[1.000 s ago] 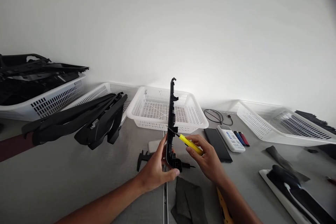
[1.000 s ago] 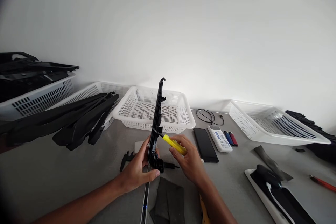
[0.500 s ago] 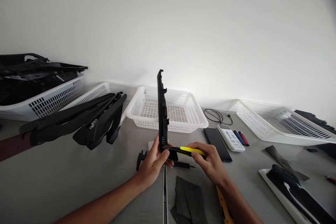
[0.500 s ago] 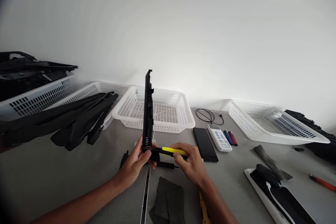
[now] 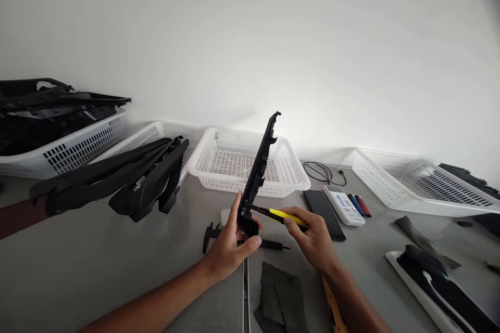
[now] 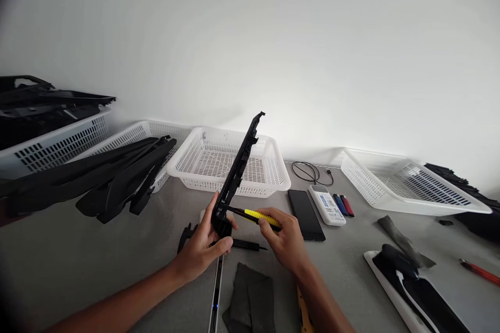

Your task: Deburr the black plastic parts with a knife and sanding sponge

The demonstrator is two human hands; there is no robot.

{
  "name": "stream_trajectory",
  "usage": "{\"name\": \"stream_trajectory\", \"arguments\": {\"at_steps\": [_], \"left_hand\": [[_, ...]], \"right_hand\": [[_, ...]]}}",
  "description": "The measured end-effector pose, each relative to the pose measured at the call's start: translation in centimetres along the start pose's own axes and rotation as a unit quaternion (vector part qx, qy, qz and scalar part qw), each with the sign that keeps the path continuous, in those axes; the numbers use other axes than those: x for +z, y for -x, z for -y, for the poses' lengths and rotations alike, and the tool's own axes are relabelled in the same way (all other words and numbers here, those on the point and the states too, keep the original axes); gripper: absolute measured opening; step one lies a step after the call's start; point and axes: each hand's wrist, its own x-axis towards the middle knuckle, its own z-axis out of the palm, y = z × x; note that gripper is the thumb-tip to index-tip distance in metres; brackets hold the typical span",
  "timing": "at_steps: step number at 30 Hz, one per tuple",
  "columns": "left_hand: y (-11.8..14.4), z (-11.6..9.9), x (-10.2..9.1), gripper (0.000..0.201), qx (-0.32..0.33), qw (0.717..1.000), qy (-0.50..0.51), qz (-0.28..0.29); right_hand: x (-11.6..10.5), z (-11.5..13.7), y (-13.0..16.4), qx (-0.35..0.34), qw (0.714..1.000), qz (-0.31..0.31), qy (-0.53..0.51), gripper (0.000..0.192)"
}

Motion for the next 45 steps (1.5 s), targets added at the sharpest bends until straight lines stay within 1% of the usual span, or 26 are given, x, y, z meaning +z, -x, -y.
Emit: {"name": "stream_trajectory", "arguments": {"at_steps": [2, 5, 7, 9, 11, 13, 16, 20, 24, 26, 30, 32, 36, 38, 40, 45], "left_hand": [[-0.1, 0.0, 0.2, 0.109, -0.006, 1.0, 0.007, 0.0], [-0.2, 0.1, 0.4, 0.114, 0.007, 1.0, 0.024, -0.01], [-0.2, 0.2, 0.5, 0.113, 0.01, 0.999, 0.03, -0.013], [-0.2, 0.2, 0.4, 0.112, 0.005, 0.999, 0.03, -0.013], [-0.1, 0.2, 0.3, 0.113, 0.001, 1.0, 0.024, -0.014], [-0.1, 0.3, 0.2, 0.113, -0.005, 1.0, 0.011, -0.016], [-0.1, 0.2, 0.2, 0.113, -0.002, 1.0, 0.007, -0.016], [-0.1, 0.3, 0.2, 0.108, 0.012, 0.999, 0.03, -0.007], [0.0, 0.4, 0.0, 0.107, -0.017, 1.0, 0.003, -0.016], [0.1, 0.4, 0.0, 0.109, -0.023, 1.0, 0.006, -0.019], [0.0, 0.0, 0.1, 0.107, -0.012, 0.999, 0.037, -0.012], [-0.1, -0.1, 0.1, 0.106, -0.004, 0.999, 0.044, -0.007], [-0.2, 0.1, 0.0, 0.108, 0.001, 0.999, 0.042, 0.001], [-0.1, 0.1, 0.0, 0.109, 0.003, 0.999, 0.036, 0.002], [-0.1, 0.0, 0.0, 0.11, 0.006, 1.0, 0.03, -0.002], [-0.1, -0.3, 0.3, 0.109, 0.01, 1.0, 0.019, -0.017]], "right_hand": [[0.0, 0.0, 0.1, -0.014, 1.0, -0.011, 0.006, 0.027], [0.1, 0.2, 0.3, -0.042, 0.998, -0.047, 0.009, 0.024], [0.1, 0.2, 0.4, -0.057, 0.995, -0.077, 0.008, 0.022], [0.2, 0.2, 0.3, -0.066, 0.994, -0.092, 0.007, 0.021], [0.3, 0.1, 0.1, -0.076, 0.994, -0.081, 0.005, 0.022], [0.3, 0.2, -0.1, -0.079, 0.996, -0.038, -0.006, 0.023], [0.0, 0.5, -0.1, -0.051, 0.997, 0.032, -0.05, 0.025], [-0.7, 1.0, 0.1, -0.017, 0.995, 0.048, -0.085, 0.028], [-0.7, 1.0, 0.2, -0.01, 0.99, 0.091, -0.107, 0.031], [-0.6, 0.8, 0.2, 0.004, 0.988, 0.105, -0.117, 0.032], [-0.4, 0.5, 0.2, 0.038, 0.989, 0.09, -0.107, 0.036], [-0.3, 0.4, 0.2, 0.041, 0.993, 0.07, -0.091, 0.037], [-0.1, 0.4, 0.2, 0.008, 0.999, -0.017, -0.046, 0.033], [0.0, 0.5, 0.1, -0.017, 0.998, -0.043, -0.035, 0.03], [0.0, 0.5, -0.1, -0.04, 0.998, -0.041, -0.035, 0.026], [-0.1, 0.8, -0.1, -0.062, 0.997, 0.023, -0.047, 0.026]]}}
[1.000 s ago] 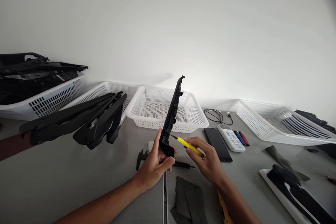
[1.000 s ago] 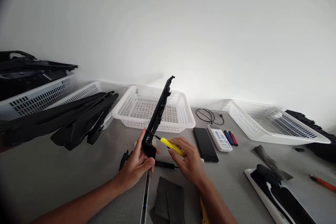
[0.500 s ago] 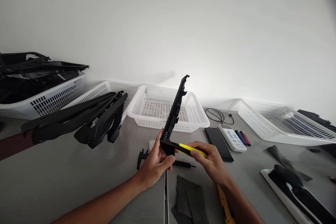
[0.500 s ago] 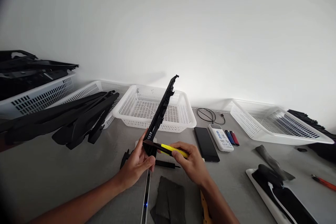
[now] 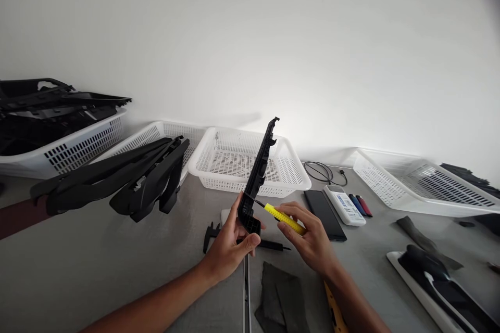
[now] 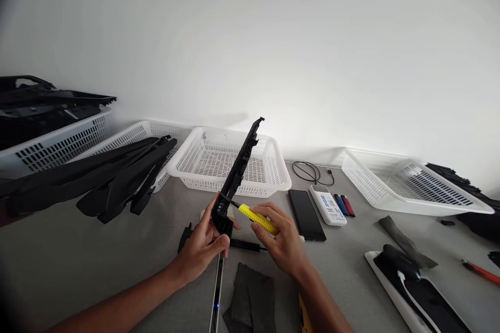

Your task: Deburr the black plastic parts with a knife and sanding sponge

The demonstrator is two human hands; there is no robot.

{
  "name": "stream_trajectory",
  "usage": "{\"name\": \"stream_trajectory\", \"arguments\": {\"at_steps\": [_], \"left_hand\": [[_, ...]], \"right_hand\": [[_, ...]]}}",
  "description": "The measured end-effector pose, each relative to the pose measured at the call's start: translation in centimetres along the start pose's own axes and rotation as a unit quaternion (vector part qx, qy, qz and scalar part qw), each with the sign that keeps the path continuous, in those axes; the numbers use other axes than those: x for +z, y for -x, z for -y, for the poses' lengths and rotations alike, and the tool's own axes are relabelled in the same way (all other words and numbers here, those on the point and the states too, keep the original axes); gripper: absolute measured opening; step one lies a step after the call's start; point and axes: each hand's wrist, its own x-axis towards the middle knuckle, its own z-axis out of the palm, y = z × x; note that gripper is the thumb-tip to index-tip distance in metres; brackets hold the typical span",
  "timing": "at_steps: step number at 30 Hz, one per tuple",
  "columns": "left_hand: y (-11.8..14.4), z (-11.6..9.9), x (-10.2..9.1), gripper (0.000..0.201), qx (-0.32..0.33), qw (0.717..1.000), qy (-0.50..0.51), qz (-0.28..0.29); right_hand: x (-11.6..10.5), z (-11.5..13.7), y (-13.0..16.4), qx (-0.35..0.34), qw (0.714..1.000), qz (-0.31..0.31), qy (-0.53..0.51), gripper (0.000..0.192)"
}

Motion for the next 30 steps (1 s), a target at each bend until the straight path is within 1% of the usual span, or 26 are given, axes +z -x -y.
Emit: {"name": "stream_trajectory", "arguments": {"at_steps": [4, 7, 9, 11, 16, 20, 22, 27, 29, 30], "left_hand": [[0.0, 0.2, 0.0, 0.112, -0.008, 1.0, -0.007, -0.008], [0.1, 0.5, -0.1, 0.115, -0.011, 1.0, -0.024, -0.007], [0.1, 0.6, -0.1, 0.113, -0.003, 1.0, -0.023, -0.002], [0.1, 0.7, -0.2, 0.109, 0.002, 1.0, -0.024, -0.003], [-0.1, 0.6, -0.1, 0.09, 0.018, 0.999, -0.026, -0.022], [-0.1, 0.4, 0.0, 0.077, 0.028, 0.999, -0.024, -0.03], [0.0, 0.3, 0.0, 0.078, 0.028, 0.999, -0.031, -0.03], [0.0, 0.5, -0.2, 0.09, 0.028, 0.999, -0.032, -0.034], [-0.1, 0.5, -0.3, 0.091, 0.022, 0.998, -0.038, -0.039], [-0.1, 0.6, -0.3, 0.092, 0.017, 0.998, -0.045, -0.04]], "right_hand": [[-0.5, 0.2, 0.2, 0.018, 0.999, 0.042, -0.029, 0.026], [-1.0, 0.1, 0.2, 0.031, 0.998, 0.042, -0.042, 0.025], [-1.4, -0.1, 0.2, 0.041, 0.997, 0.037, -0.056, 0.025], [-1.7, -0.2, 0.3, 0.052, 0.995, 0.039, -0.077, 0.026], [-1.4, -0.3, 0.4, 0.085, 0.988, 0.077, -0.102, 0.028], [-1.4, -0.3, 0.3, 0.107, 0.984, 0.084, -0.119, 0.033], [-1.6, -0.2, 0.3, 0.114, 0.979, 0.099, -0.135, 0.036], [-2.0, -0.1, 0.1, 0.127, 0.969, 0.14, -0.162, 0.041], [-1.9, -0.3, 0.1, 0.127, 0.969, 0.138, -0.161, 0.041], [-1.9, -0.4, 0.0, 0.127, 0.972, 0.125, -0.154, 0.041]]}}
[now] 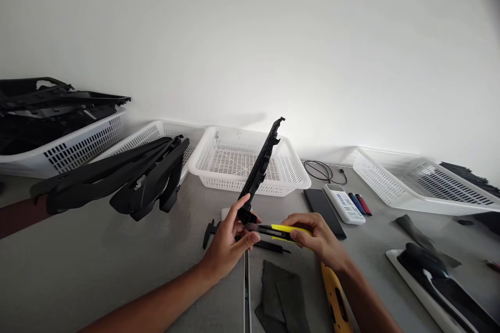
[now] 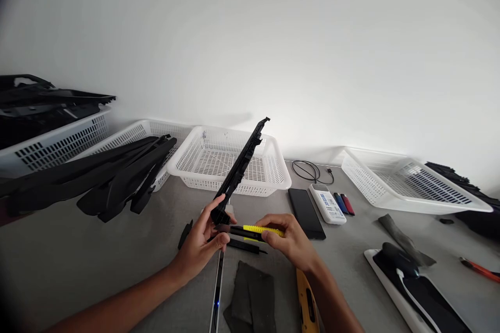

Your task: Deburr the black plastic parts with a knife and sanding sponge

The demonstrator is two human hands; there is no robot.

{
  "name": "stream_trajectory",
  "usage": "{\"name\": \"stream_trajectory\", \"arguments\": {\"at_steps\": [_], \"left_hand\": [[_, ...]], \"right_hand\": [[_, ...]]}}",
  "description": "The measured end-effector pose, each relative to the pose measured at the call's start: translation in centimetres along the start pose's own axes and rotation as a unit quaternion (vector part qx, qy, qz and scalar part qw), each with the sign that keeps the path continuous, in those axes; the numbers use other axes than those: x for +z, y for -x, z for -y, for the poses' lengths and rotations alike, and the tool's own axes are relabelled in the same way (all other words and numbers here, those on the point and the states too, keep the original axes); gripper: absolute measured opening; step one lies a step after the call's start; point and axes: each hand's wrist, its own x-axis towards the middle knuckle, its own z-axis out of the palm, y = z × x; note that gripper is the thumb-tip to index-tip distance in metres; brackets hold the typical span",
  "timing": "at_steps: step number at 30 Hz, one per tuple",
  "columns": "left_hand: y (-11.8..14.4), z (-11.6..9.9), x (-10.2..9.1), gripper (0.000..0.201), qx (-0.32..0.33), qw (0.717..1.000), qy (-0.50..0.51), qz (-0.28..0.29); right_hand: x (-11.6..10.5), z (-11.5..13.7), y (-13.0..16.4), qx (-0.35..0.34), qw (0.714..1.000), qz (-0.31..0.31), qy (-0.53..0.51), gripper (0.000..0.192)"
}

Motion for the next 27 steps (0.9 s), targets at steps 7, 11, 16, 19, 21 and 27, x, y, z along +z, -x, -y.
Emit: {"name": "stream_trajectory", "arguments": {"at_steps": [7, 11, 16, 19, 21, 27], "left_hand": [[0.07, 0.13, 0.02, 0.093, -0.006, 1.0, -0.016, -0.008], [0.02, 0.16, -0.03, 0.091, -0.007, 1.0, -0.011, -0.007], [0.04, 0.02, -0.04, 0.094, -0.016, 0.999, -0.032, -0.017], [0.07, 0.01, -0.05, 0.096, -0.021, 0.999, -0.039, -0.019], [0.03, 0.02, -0.06, 0.095, -0.022, 0.999, -0.041, -0.018], [0.01, -0.03, 0.01, 0.1, -0.016, 1.0, -0.022, -0.007]], "right_hand": [[-0.4, -0.15, 0.12, -0.02, 0.998, -0.053, 0.023, 0.036], [-0.17, -0.07, 0.04, 0.002, 1.0, 0.007, 0.014, 0.039], [0.01, -0.23, -0.07, -0.012, 0.996, -0.068, 0.053, 0.038], [0.08, -0.29, 0.0, -0.005, 0.999, -0.036, 0.037, 0.036], [0.18, -0.31, -0.01, -0.006, 0.998, -0.04, 0.04, 0.034], [0.26, -0.17, -0.12, -0.024, 0.993, -0.09, 0.074, 0.034]]}}
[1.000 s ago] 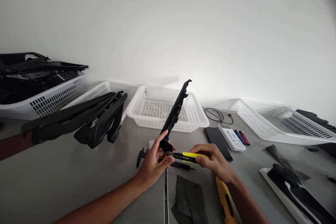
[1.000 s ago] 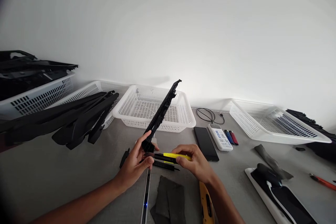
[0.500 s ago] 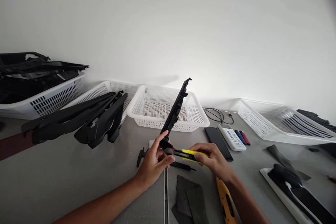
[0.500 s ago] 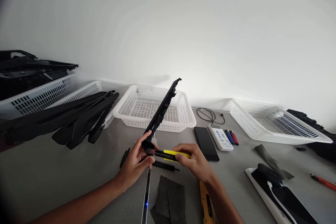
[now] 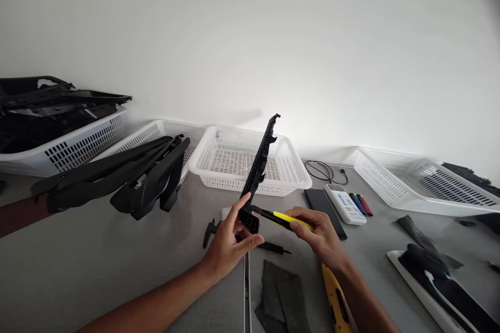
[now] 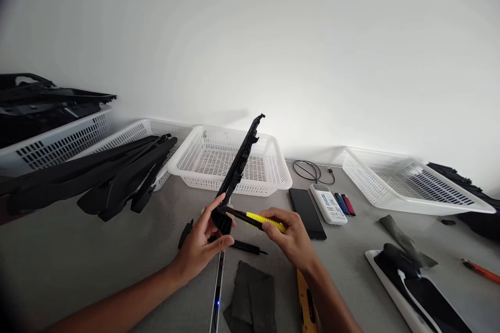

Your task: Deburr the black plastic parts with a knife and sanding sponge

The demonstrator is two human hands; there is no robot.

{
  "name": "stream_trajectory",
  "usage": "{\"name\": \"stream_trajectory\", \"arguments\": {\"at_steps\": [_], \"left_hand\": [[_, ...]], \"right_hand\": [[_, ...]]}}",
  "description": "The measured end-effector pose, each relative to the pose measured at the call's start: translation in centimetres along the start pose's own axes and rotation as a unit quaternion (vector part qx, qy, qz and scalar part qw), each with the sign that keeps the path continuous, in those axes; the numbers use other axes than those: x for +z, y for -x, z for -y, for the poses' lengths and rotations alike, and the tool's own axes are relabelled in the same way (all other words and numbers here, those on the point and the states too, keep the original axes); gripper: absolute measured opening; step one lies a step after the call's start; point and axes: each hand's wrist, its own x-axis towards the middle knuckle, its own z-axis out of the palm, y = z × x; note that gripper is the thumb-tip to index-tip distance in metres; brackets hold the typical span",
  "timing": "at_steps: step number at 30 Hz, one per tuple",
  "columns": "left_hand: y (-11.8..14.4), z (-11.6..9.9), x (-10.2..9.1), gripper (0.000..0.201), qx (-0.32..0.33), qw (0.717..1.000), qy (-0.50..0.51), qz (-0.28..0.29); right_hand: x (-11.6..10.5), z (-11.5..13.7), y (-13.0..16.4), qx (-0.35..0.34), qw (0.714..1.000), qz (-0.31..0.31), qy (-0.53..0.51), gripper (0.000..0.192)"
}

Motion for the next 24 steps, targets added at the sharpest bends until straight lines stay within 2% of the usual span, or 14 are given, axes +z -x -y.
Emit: {"name": "stream_trajectory", "arguments": {"at_steps": [7, 12, 14, 20, 24], "left_hand": [[0.1, -0.6, 0.3, 0.124, 0.0, 1.0, 0.018, -0.002], [0.2, -1.1, 0.4, 0.121, -0.009, 1.0, 0.02, 0.019], [0.3, -1.1, 0.3, 0.12, -0.005, 1.0, 0.017, 0.024], [0.2, -0.6, 0.3, 0.109, -0.005, 1.0, -0.006, 0.014], [0.3, -0.7, 0.3, 0.109, -0.011, 1.0, -0.01, 0.006]], "right_hand": [[0.1, -0.2, 0.1, -0.007, 1.0, -0.018, 0.012, 0.035], [0.3, -1.0, 0.0, 0.026, 0.998, 0.063, -0.004, 0.038], [0.4, -1.3, -0.1, 0.034, 0.997, 0.071, -0.005, 0.04], [0.8, -0.4, -0.1, -0.021, 0.999, -0.02, 0.034, 0.036], [1.1, 0.4, 0.0, -0.037, 0.998, -0.021, 0.049, 0.034]]}}
